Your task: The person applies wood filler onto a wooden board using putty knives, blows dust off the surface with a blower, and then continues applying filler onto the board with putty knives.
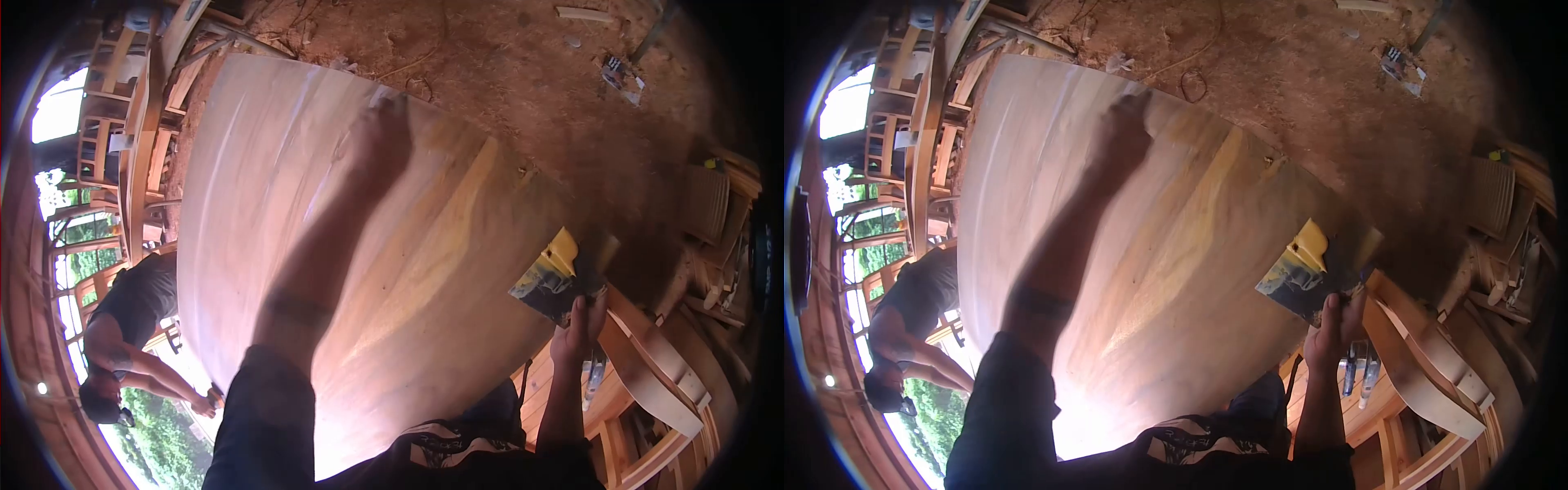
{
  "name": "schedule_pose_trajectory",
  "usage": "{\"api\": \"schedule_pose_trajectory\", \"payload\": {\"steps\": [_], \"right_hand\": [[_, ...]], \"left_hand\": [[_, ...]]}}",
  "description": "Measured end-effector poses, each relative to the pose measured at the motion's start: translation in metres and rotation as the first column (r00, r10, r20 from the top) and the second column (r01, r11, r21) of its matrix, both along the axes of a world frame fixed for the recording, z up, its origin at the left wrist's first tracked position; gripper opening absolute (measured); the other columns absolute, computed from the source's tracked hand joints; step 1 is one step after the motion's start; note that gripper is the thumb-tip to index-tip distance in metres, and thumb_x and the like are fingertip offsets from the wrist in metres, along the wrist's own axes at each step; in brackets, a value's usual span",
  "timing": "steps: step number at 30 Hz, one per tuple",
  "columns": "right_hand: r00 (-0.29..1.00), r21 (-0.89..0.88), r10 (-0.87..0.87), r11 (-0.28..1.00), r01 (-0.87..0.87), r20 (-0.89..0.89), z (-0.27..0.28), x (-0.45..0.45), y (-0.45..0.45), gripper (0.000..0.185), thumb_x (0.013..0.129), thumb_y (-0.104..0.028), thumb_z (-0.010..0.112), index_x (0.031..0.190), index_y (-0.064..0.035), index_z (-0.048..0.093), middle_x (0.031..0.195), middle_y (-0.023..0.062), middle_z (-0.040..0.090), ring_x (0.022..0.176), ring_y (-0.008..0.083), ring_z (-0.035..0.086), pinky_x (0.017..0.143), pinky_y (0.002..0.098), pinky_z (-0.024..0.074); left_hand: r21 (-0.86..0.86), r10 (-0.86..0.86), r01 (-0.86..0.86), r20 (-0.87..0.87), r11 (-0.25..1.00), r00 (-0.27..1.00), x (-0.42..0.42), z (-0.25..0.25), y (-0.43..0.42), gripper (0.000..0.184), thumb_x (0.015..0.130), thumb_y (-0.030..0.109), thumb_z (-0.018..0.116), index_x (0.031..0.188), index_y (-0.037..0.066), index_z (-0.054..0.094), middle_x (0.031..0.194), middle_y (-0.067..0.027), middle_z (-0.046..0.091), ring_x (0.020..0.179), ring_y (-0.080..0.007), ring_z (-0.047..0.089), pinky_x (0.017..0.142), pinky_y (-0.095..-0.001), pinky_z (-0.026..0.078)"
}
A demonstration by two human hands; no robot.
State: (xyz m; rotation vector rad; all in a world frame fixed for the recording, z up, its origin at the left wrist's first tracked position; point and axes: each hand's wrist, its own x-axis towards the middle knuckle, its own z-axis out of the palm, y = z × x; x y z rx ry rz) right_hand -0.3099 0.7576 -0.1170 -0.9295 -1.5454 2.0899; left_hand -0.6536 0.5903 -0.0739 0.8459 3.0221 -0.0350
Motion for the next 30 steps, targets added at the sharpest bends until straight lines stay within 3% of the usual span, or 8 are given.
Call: {"api": "schedule_pose_trajectory", "payload": {"steps": [2,7,9,14,15,22,25,30], "right_hand": [[0.999,0.012,-0.04,0.999,0.041,-0.024,-0.002,0.001,-0.006,0.049,0.094,-0.022,0.048,0.133,0.0062,0.036,0.128,0.0155,0.047,0.116,0.0198,0.047,0.101,0.0316,0.0335],[0.999,0.091,-0.033,0.995,0.03,0.028,-0.003,0.003,-0.005,0.048,0.095,-0.023,0.047,0.132,0.0062,0.037,0.126,0.0155,0.047,0.114,0.0195,0.047,0.098,0.031,0.0349],[0.999,0.084,-0.024,0.996,0.02,0.048,-0.005,0.005,-0.005,0.048,0.095,-0.023,0.046,0.131,0.0061,0.037,0.125,0.0154,0.047,0.113,0.0196,0.047,0.098,0.031,0.0349],[1.0,0.039,-0.016,0.999,0.016,-0.007,-0.004,0.0,-0.003,0.045,0.094,-0.023,0.047,0.128,0.0053,0.039,0.122,0.0155,0.049,0.112,0.02,0.048,0.098,0.0315,0.0351],[1.0,0.039,-0.017,0.999,0.018,-0.022,-0.002,-0.003,-0.004,0.045,0.094,-0.024,0.048,0.127,0.0044,0.039,0.121,0.0138,0.049,0.109,0.018,0.048,0.095,0.0303,0.0364],[0.999,0.054,-0.049,0.997,0.05,-0.02,0.003,-0.008,-0.006,0.039,0.093,-0.026,0.052,0.12,0.0011,0.042,0.093,0.001,0.049,0.078,0.0053,0.043,0.071,0.02,0.036],[0.999,0.03,-0.037,0.999,0.036,0.015,-0.003,-0.001,-0.005,0.042,0.093,-0.026,0.051,0.121,0.0035,0.042,0.106,0.0087,0.05,0.093,0.013,0.047,0.084,0.0258,0.0359],[1.0,0.018,-0.001,1.0,0.001,-0.003,-0.004,0.002,-0.003,0.042,0.093,-0.027,0.05,0.121,0.0036,0.042,0.113,0.0114,0.052,0.103,0.0162,0.049,0.092,0.0284,0.0362]], "left_hand": [[-0.063,-0.131,0.115,-0.378,0.991,0.917,0.051,-0.038,0.01,0.037,0.08,0.004,0.053,0.117,0.002,0.057,0.108,-0.0212,0.057,0.1,-0.041,0.056,0.078,-0.0476,0.049],[0.249,-0.141,0.08,0.235,0.965,0.962,0.04,0.036,-0.013,0.048,0.073,-0.009,0.044,0.117,0.001,0.059,0.105,-0.0225,0.063,0.096,-0.0365,0.06,0.087,-0.0437,0.047],[0.199,-0.067,0.047,0.093,0.979,0.993,-0.008,0.051,-0.023,0.047,0.074,-0.008,0.043,0.116,0.002,0.061,0.109,-0.0222,0.063,0.101,-0.0385,0.06,0.092,-0.042,0.046],[-0.11,-0.035,0.068,0.273,0.992,0.961,-0.095,0.03,-0.035,0.04,0.076,-0.001,0.048,0.111,0.007,0.065,0.097,-0.0179,0.068,0.091,-0.0319,0.065,0.079,-0.0399,0.052],[0.119,0.021,-0.061,0.311,0.991,0.95,-0.086,0.026,-0.028,0.032,0.08,0.003,0.05,0.107,0.005,0.067,0.09,-0.0188,0.068,0.082,-0.0288,0.066,0.066,-0.0383,0.051],[0.067,0.028,-0.066,0.45,0.996,0.893,-0.027,0.056,0.034,0.033,0.069,0.002,0.056,0.097,0.012,0.072,0.092,-0.0172,0.068,0.093,-0.0329,0.064,0.081,-0.0427,0.051],[0.057,-0.028,0.006,0.397,0.998,0.917,0.001,0.049,0.038,0.041,0.076,-0.003,0.05,0.11,0.012,0.068,0.093,-0.0195,0.068,0.084,-0.0315,0.066,0.073,-0.0413,0.051],[0.121,-0.218,0.183,0.432,0.976,0.875,0.056,0.051,0.019,0.045,0.079,-0.006,0.049,0.115,0.015,0.065,0.11,-0.0167,0.064,0.098,-0.0326,0.061,0.089,-0.0426,0.046]]}}
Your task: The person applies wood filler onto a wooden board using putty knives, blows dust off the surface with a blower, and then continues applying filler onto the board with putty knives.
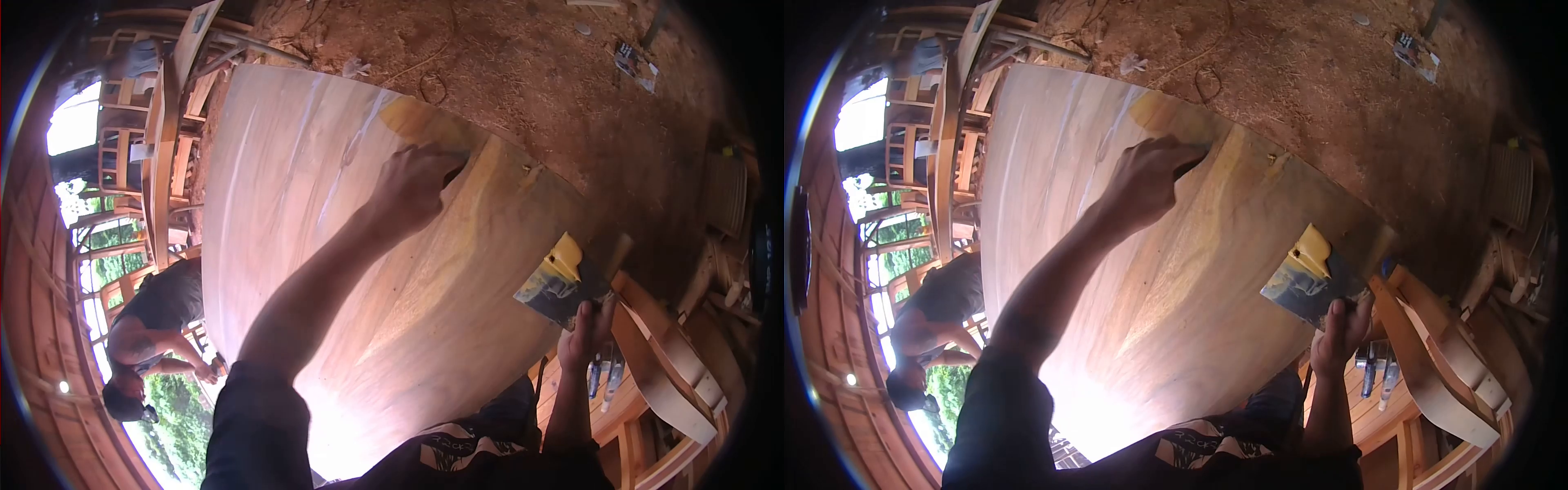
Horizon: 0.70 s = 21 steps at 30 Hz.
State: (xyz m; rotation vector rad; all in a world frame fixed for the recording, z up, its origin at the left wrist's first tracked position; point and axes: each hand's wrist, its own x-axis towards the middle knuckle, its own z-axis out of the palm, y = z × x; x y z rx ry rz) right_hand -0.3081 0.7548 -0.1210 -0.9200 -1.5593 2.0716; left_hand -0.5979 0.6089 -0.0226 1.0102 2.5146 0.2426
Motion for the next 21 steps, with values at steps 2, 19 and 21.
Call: {"api": "schedule_pose_trajectory", "payload": {"steps": [2,19,21], "right_hand": [[1.0,-0.039,-0.017,0.999,0.016,-0.009,-0.003,0.001,-0.001,0.042,0.093,-0.027,0.051,0.122,0.003,0.042,0.113,0.0107,0.051,0.103,0.0157,0.049,0.092,0.0283,0.036],[0.994,-0.104,-0.036,0.994,0.025,-0.099,-0.001,-0.003,-0.002,0.04,0.092,-0.02,0.047,0.123,0.004,0.04,0.117,0.013,0.05,0.109,0.0178,0.048,0.096,0.0308,0.0352],[0.995,-0.08,-0.022,0.997,0.014,-0.101,-0.001,-0.003,-0.002,0.04,0.092,-0.019,0.047,0.123,0.005,0.04,0.116,0.0138,0.05,0.109,0.0181,0.048,0.096,0.031,0.0355]], "left_hand": [[0.0,0.002,-0.002,0.009,1.0,1.0,-0.007,0.01,-0.011,0.045,0.081,-0.006,0.048,0.116,0.015,0.065,0.112,-0.0163,0.063,0.101,-0.0329,0.06,0.09,-0.0428,0.046],[-0.158,-0.133,0.123,-0.054,0.98,0.99,-0.146,0.039,0.009,0.035,0.074,0.004,0.056,0.107,0.006,0.068,0.079,-0.014,0.069,0.07,-0.0178,0.064,0.067,-0.0309,0.051],[-0.296,-0.211,0.205,0.014,0.933,0.977,-0.174,0.043,0.02,0.033,0.075,0.006,0.059,0.106,0.007,0.068,0.1,-0.0173,0.068,0.091,-0.0285,0.067,0.08,-0.0384,0.053]]}}
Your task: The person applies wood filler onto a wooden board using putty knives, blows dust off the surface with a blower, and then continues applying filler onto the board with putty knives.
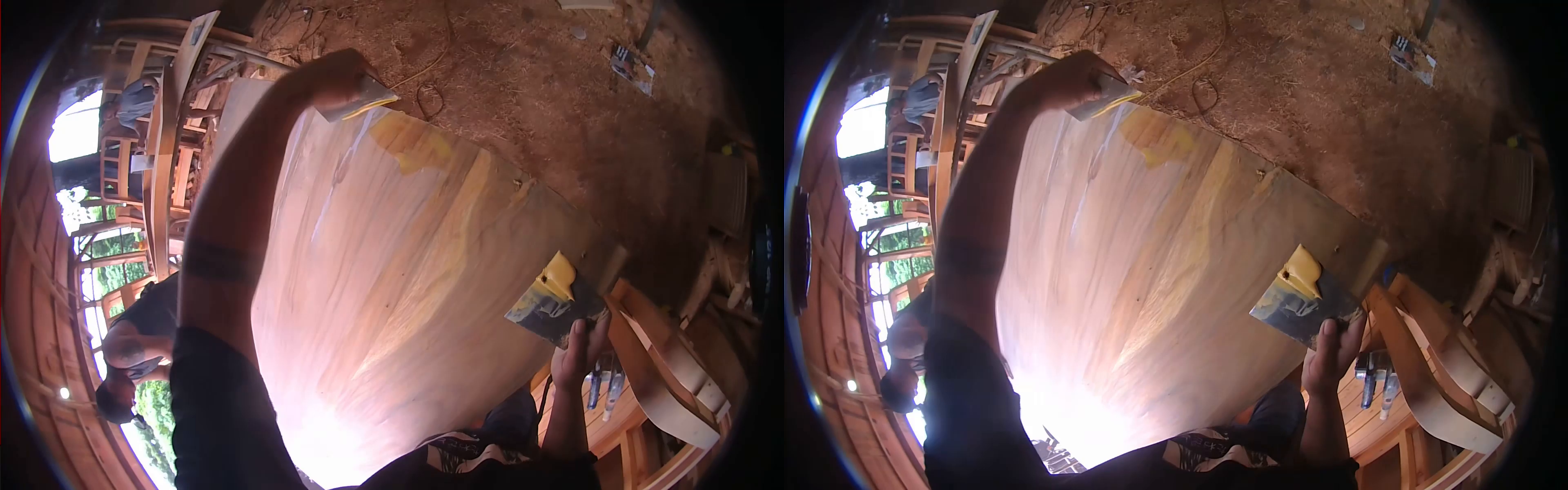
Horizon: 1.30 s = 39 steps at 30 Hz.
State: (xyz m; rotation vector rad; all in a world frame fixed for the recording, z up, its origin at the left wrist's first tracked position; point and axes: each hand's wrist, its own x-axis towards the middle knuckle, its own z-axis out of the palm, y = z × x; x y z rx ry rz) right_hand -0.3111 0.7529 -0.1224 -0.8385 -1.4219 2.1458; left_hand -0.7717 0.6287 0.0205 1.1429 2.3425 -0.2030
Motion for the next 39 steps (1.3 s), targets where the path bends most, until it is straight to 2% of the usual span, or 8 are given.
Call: {"api": "schedule_pose_trajectory", "payload": {"steps": [6,12,15,20,27,32,35,39], "right_hand": [[1.0,0.102,-0.011,0.995,0.01,0.005,0.012,-0.011,0.001,0.043,0.092,-0.018,0.047,0.123,0.0096,0.04,0.115,0.0181,0.052,0.108,0.0206,0.051,0.095,0.0318,0.0376],[0.998,0.141,-0.059,0.988,0.057,0.008,0.002,-0.006,-0.002,0.042,0.091,-0.017,0.047,0.121,0.0114,0.043,0.109,0.0177,0.056,0.102,0.0201,0.054,0.091,0.0312,0.0414],[0.994,0.185,-0.111,0.977,0.105,0.023,0.002,-0.009,-0.004,0.04,0.09,-0.018,0.048,0.118,0.0113,0.045,0.103,0.0157,0.058,0.095,0.0191,0.057,0.085,0.03,0.0446],[0.988,0.21,-0.144,0.969,0.13,0.052,-0.002,-0.004,-0.006,0.037,0.09,-0.019,0.048,0.113,0.0096,0.047,0.103,0.0149,0.057,0.095,0.0181,0.057,0.083,0.0288,0.0451],[0.992,0.141,-0.094,0.987,0.082,0.081,-0.007,0.006,-0.007,0.045,0.091,-0.021,0.05,0.124,0.0079,0.04,0.116,0.0164,0.051,0.109,0.0193,0.051,0.095,0.0305,0.0384],[0.998,0.16,-0.066,0.985,0.069,-0.025,-0.009,0.0,-0.002,0.046,0.091,-0.017,0.048,0.128,0.0085,0.038,0.124,0.0169,0.048,0.114,0.0216,0.048,0.1,0.0322,0.0352],[0.998,0.169,-0.058,0.984,0.063,-0.032,-0.011,0.005,-0.001,0.046,0.091,-0.014,0.047,0.13,0.0089,0.036,0.126,0.0172,0.047,0.116,0.0218,0.048,0.1,0.0326,0.0352],[0.991,0.284,-0.13,0.952,0.119,0.023,-0.016,0.006,-0.003,0.044,0.092,-0.016,0.048,0.123,0.0141,0.041,0.119,0.0189,0.053,0.105,0.0202,0.055,0.088,0.0294,0.0443]], "left_hand": [[-0.71,-0.485,0.31,-0.052,0.633,0.873,-0.029,-0.013,0.081,0.036,0.07,0.011,0.07,0.105,0.004,0.068,0.096,-0.018,0.068,0.09,-0.0294,0.065,0.077,-0.0411,0.051],[-0.811,-0.589,0.382,0.058,0.443,0.806,-0.001,-0.031,0.11,0.039,0.069,0.017,0.075,0.106,0.007,0.067,0.104,-0.0166,0.066,0.098,-0.0286,0.063,0.082,-0.0399,0.05],[-0.507,-0.293,0.369,0.226,0.779,0.929,-0.003,-0.006,0.104,0.052,0.067,0.02,0.077,0.116,0.012,0.064,0.11,-0.0152,0.064,0.1,-0.0309,0.061,0.088,-0.039,0.048],[-0.13,-0.229,0.259,0.207,0.957,0.951,0.041,0.003,0.041,0.029,0.08,0.008,0.066,0.108,0.012,0.067,0.108,-0.0094,0.066,0.101,-0.0218,0.062,0.089,-0.0378,0.048],[0.456,-0.171,0.152,0.0,0.877,0.985,0.119,-0.029,-0.024,0.031,0.081,-0.004,0.057,0.103,0.015,0.069,0.108,-0.0052,0.066,0.102,-0.0236,0.062,0.085,-0.035,0.052],[0.444,-0.208,0.243,-0.127,0.862,0.97,0.186,-0.057,-0.131,0.031,0.081,-0.003,0.057,0.104,0.015,0.068,0.109,-0.0003,0.066,0.1,-0.02,0.062,0.082,-0.0316,0.055],[0.034,-0.029,0.022,0.228,0.999,0.973,0.171,-0.007,-0.136,0.053,0.074,-0.016,0.053,0.11,0.021,0.067,0.115,-0.0009,0.064,0.103,-0.0163,0.062,0.091,-0.0298,0.053],[0.279,-0.24,0.242,-0.042,0.929,0.97,0.121,-0.011,-0.062,0.059,0.073,-0.02,0.047,0.112,0.02,0.065,0.113,-0.0042,0.065,0.105,-0.0198,0.063,0.091,-0.0337,0.052]]}}
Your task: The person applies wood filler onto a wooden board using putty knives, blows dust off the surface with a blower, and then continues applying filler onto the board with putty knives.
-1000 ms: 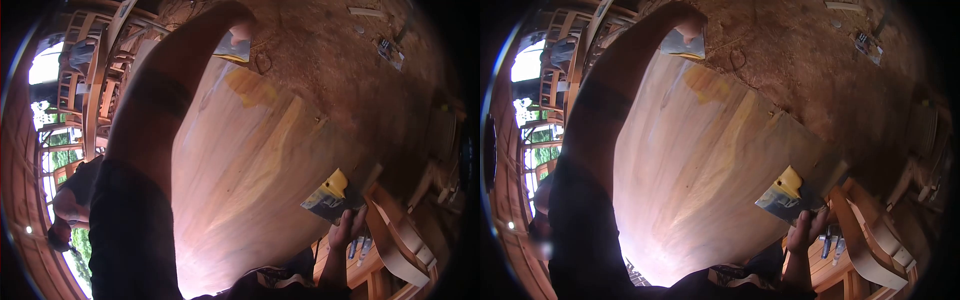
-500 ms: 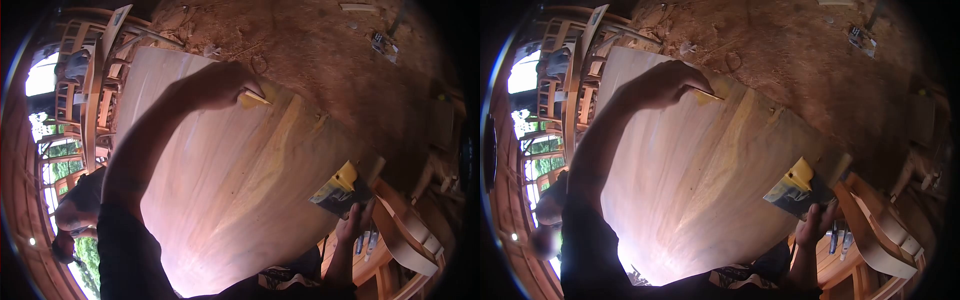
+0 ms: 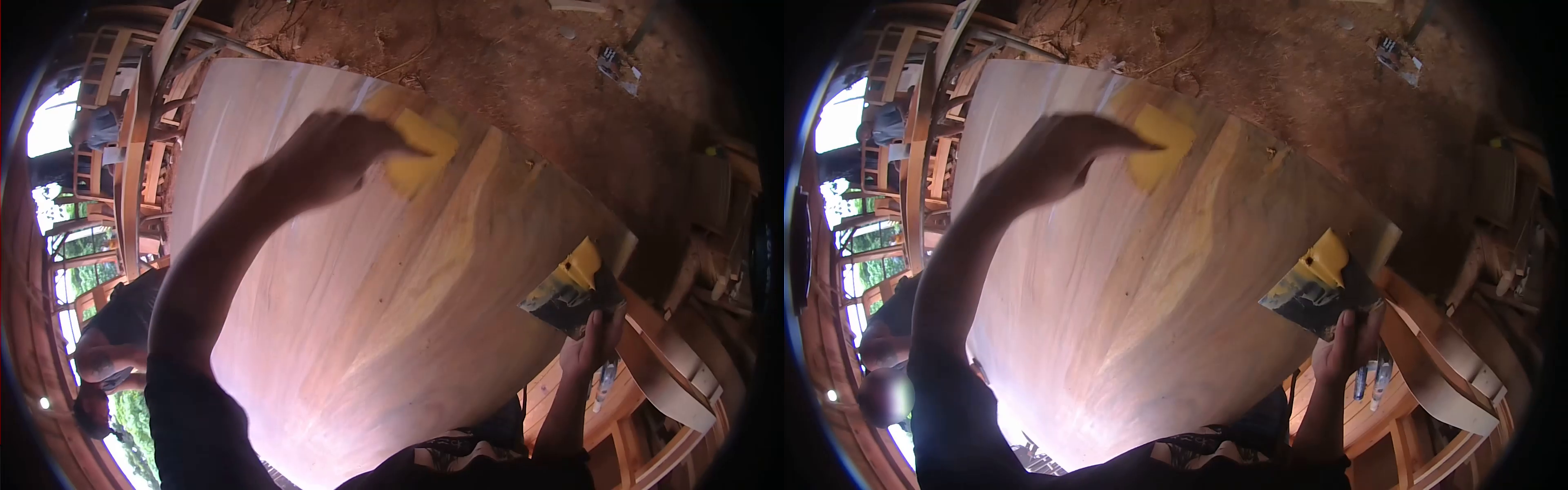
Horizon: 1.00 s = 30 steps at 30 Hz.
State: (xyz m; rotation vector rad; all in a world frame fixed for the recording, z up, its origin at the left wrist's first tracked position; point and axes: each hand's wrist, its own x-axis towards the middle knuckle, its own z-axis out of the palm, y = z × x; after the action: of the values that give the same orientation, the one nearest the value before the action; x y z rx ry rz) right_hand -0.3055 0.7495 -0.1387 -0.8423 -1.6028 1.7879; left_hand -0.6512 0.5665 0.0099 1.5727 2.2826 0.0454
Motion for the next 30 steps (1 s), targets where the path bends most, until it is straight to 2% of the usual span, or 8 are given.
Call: {"api": "schedule_pose_trajectory", "payload": {"steps": [3,13,17,20,23,25,28,30], "right_hand": [[0.997,0.026,-0.077,0.997,0.078,-0.025,-0.004,-0.001,-0.004,0.047,0.092,-0.019,0.051,0.127,0.0119,0.04,0.12,0.0187,0.053,0.107,0.0203,0.054,0.092,0.0303,0.0429],[0.99,-0.128,-0.134,0.984,0.127,-0.045,-0.008,0.011,0.001,0.049,0.091,-0.021,0.06,0.129,0.0032,0.041,0.13,0.0179,0.047,0.119,0.028,0.048,0.102,0.0381,0.0363],[0.912,0.817,-0.269,0.565,-0.112,0.31,-0.021,0.023,0.009,0.036,0.088,-0.009,0.061,0.12,0.0056,0.052,0.129,0.0214,0.049,0.117,0.0305,0.051,0.099,0.036,0.0398],[0.867,0.91,-0.337,0.321,-0.261,0.367,-0.016,0.019,0.015,0.035,0.081,0.0,0.065,0.115,0.0046,0.057,0.127,0.0234,0.052,0.116,0.0348,0.052,0.097,0.0373,0.0434],[0.897,0.882,-0.272,0.418,-0.217,0.349,-0.007,0.01,0.014,0.036,0.082,0.001,0.063,0.117,0.004,0.056,0.127,0.0195,0.052,0.117,0.0304,0.051,0.099,0.0356,0.0426],[0.955,0.721,-0.131,0.685,-0.108,0.268,-0.007,0.006,0.015,0.035,0.087,-0.001,0.057,0.122,0.0034,0.053,0.129,0.0146,0.051,0.118,0.0238,0.049,0.1,0.0346,0.0404],[0.989,-0.149,-0.069,0.988,0.05,-0.13,0.016,-0.01,0.0,0.036,0.09,-0.005,0.052,0.126,-0.0005,0.051,0.129,0.0098,0.05,0.117,0.0193,0.048,0.1,0.0357,0.0387],[0.991,-0.142,-0.039,0.99,0.02,-0.13,0.014,-0.008,0.003,0.037,0.091,-0.007,0.049,0.127,-0.004,0.05,0.126,0.0065,0.052,0.114,0.0181,0.049,0.099,0.0369,0.0382]], "left_hand": [[0.069,-0.204,0.21,-0.079,0.975,0.976,-0.028,-0.024,0.046,0.053,0.075,-0.014,0.05,0.113,0.019,0.066,0.108,-0.0066,0.067,0.101,-0.0225,0.064,0.083,-0.0376,0.052],[-0.248,-0.051,0.063,0.055,0.967,0.997,-0.014,-0.013,0.057,0.045,0.072,-0.012,0.05,0.104,0.014,0.07,0.097,-0.008,0.067,0.092,-0.0251,0.063,0.082,-0.0376,0.05],[-0.177,-0.009,0.015,0.038,0.984,0.999,0.023,-0.015,-0.005,0.046,0.069,-0.013,0.052,0.102,0.014,0.071,0.094,-0.0082,0.067,0.092,-0.0258,0.062,0.085,-0.0373,0.049],[-0.067,0.06,-0.059,0.025,0.996,0.998,0.055,-0.028,-0.064,0.042,0.067,-0.014,0.053,0.095,0.012,0.072,0.092,-0.0078,0.067,0.093,-0.0262,0.062,0.087,-0.0385,0.047],[0.032,0.072,-0.074,0.068,0.997,0.995,0.094,-0.035,-0.125,0.042,0.066,-0.013,0.056,0.094,0.013,0.071,0.095,-0.006,0.067,0.092,-0.0248,0.062,0.084,-0.0399,0.047],[0.136,0.065,-0.064,-0.003,0.989,0.998,0.133,-0.041,-0.174,0.043,0.065,-0.013,0.057,0.097,0.013,0.071,0.099,-0.0048,0.066,0.094,-0.0246,0.061,0.083,-0.0384,0.048],[0.198,0.13,-0.124,-0.018,0.972,0.991,0.195,-0.044,-0.248,0.046,0.065,-0.012,0.059,0.101,0.014,0.07,0.106,-0.0032,0.065,0.102,-0.0235,0.059,0.079,-0.0376,0.05],[0.115,0.201,-0.215,0.116,0.97,0.973,0.236,-0.026,-0.285,0.03,0.077,-0.004,0.057,0.099,0.014,0.069,0.108,-0.0036,0.065,0.106,-0.0248,0.057,0.072,-0.0391,0.054]]}}
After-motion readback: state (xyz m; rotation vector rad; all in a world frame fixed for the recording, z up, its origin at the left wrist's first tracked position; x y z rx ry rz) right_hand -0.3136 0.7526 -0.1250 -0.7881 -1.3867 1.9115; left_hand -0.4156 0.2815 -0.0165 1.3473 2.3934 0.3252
